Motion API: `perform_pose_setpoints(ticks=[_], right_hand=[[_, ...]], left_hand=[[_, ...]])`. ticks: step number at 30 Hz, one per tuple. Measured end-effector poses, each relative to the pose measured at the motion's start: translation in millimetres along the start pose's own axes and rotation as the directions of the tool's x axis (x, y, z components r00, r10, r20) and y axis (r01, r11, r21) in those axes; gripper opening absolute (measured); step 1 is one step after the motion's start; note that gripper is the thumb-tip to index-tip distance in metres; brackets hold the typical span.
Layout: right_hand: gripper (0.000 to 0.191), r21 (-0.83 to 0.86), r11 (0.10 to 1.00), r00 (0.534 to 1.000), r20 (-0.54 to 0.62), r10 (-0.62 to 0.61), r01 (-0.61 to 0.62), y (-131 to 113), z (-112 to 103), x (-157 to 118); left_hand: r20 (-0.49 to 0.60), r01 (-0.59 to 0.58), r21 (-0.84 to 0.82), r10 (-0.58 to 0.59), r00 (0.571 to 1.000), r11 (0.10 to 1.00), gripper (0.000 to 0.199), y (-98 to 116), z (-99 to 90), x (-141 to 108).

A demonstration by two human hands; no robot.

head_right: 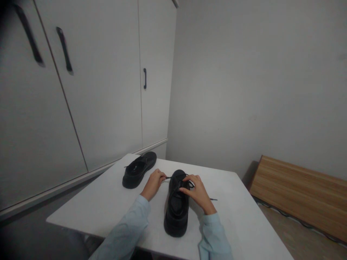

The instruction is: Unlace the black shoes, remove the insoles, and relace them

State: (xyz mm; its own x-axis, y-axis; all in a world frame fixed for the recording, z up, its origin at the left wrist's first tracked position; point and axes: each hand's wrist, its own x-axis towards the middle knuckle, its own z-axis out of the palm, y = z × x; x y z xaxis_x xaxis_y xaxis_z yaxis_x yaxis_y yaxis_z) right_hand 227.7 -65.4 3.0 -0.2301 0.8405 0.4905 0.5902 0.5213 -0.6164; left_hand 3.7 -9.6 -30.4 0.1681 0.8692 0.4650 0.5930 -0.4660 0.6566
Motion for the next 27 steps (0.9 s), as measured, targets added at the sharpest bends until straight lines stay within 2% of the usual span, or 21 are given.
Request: perform_pose_setpoints(ticks=[2,5,7,9,11,14,16,18,22,27], right_hand=[[0.026,0.001,1.0,1.0,0.002,0.001,-0.001,1,0,0],[0.026,0.007,1.0,1.0,0.002,0.002,-0.002,3,0,0],[0.027,0.01,1.0,1.0,0.004,0.003,-0.003,3,0,-1],[0.027,0.011,1.0,1.0,0.005,0.005,-0.005,3,0,-1],[0.027,0.009,1.0,1.0,0.005,0.007,-0.007,3,0,-2],[0.028,0.005,1.0,1.0,0.005,0.01,-0.01,3,0,-2],[0.028,0.001,1.0,1.0,0.003,0.011,-0.011,3,0,-2],[0.028,-0.005,1.0,1.0,0.001,0.012,-0.012,2,0,-2],[0.028,-0.01,1.0,1.0,0.002,0.014,-0.013,2,-1,-1],[0.028,-0.006,1.0,1.0,0.005,0.007,-0.007,4,0,-1]], left_hand=[[-0.053,0.025,0.022,-0.024,0.998,0.999,0.012,0,-1.3,2],[-0.115,0.066,-0.041,-0.07,0.991,0.997,0.011,-1,-1.8,5],[-0.136,0.1,-0.151,-0.121,0.983,0.983,0.011,-2,-0.8,7],[-0.121,0.147,-0.336,-0.197,0.973,0.93,0.01,-3,0.7,8],[-0.072,0.193,-0.584,-0.287,0.955,0.789,0.015,-2,1.2,9],[0.032,0.193,-0.879,-0.349,0.937,0.437,0.03,6,-1.8,8],[0.094,0.184,-0.949,-0.328,0.94,0.255,0.035,13,-5.7,6],[0.128,0.189,-0.966,-0.306,0.943,0.177,0.036,19,-9.4,4],[0.109,0.174,-0.965,-0.303,0.947,0.196,0.032,21,-11.5,4],[0.01,0.118,-0.928,-0.292,0.956,0.355,0.027,14,-7.8,7]])
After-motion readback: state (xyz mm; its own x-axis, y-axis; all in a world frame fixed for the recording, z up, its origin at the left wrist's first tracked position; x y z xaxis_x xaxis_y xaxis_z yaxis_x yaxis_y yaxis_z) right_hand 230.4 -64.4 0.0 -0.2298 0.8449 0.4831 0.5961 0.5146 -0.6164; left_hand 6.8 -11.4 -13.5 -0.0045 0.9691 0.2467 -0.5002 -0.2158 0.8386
